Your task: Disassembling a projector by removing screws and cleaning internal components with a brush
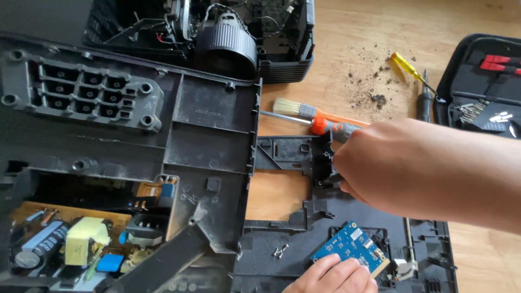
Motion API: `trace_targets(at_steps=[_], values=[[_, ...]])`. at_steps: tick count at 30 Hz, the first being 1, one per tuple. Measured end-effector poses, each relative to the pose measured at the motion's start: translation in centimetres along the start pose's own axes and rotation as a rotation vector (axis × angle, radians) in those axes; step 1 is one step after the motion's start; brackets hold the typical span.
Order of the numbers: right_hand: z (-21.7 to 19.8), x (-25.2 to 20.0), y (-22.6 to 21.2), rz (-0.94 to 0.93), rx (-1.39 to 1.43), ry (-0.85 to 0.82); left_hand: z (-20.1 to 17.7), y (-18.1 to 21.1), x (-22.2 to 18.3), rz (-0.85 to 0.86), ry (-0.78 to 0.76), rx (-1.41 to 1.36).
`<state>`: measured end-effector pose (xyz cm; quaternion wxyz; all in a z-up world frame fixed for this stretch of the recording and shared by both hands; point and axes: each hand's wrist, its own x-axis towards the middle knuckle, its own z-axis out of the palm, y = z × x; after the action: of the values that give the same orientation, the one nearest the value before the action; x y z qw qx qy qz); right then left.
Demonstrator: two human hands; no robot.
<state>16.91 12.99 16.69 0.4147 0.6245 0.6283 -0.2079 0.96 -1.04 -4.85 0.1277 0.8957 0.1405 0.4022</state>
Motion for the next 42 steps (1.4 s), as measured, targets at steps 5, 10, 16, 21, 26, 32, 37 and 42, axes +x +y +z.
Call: trace_targets(at_steps=[5,10,16,21,26,32,37,42], values=[[0.8,1.5,-0.9,-0.194,-0.281,0.014,-0.6,0.1,1.5,-0.113,0.057,0.083],[3.3,3.3,-1.2,-0.345,-0.474,0.041,-1.1,-0.3,2.0,-0.125,0.029,0.068],[5.7,2.9,-0.9,-0.697,-0.859,0.397,-1.5,-0.1,1.8,-0.117,-0.014,0.053],[6.9,2.4,-0.5,-0.737,-0.885,0.521,0.7,0.4,0.2,-0.093,0.081,0.099],[8.2,3.3,-2.1,-0.433,-0.527,0.361,-1.5,-0.1,0.7,0.031,0.056,0.042],[7.6,4.3,-3.1,-0.36,-0.512,0.216,-2.3,-0.2,0.9,0.023,0.038,0.007],[9.9,4.9,-2.0,-0.555,-0.734,0.495,-1.1,0.5,0.0,-0.042,0.059,-0.014],[9.4,5.8,-0.5,-0.801,-1.022,0.478,-1.4,0.4,-0.2,-0.047,-0.037,-0.091]])
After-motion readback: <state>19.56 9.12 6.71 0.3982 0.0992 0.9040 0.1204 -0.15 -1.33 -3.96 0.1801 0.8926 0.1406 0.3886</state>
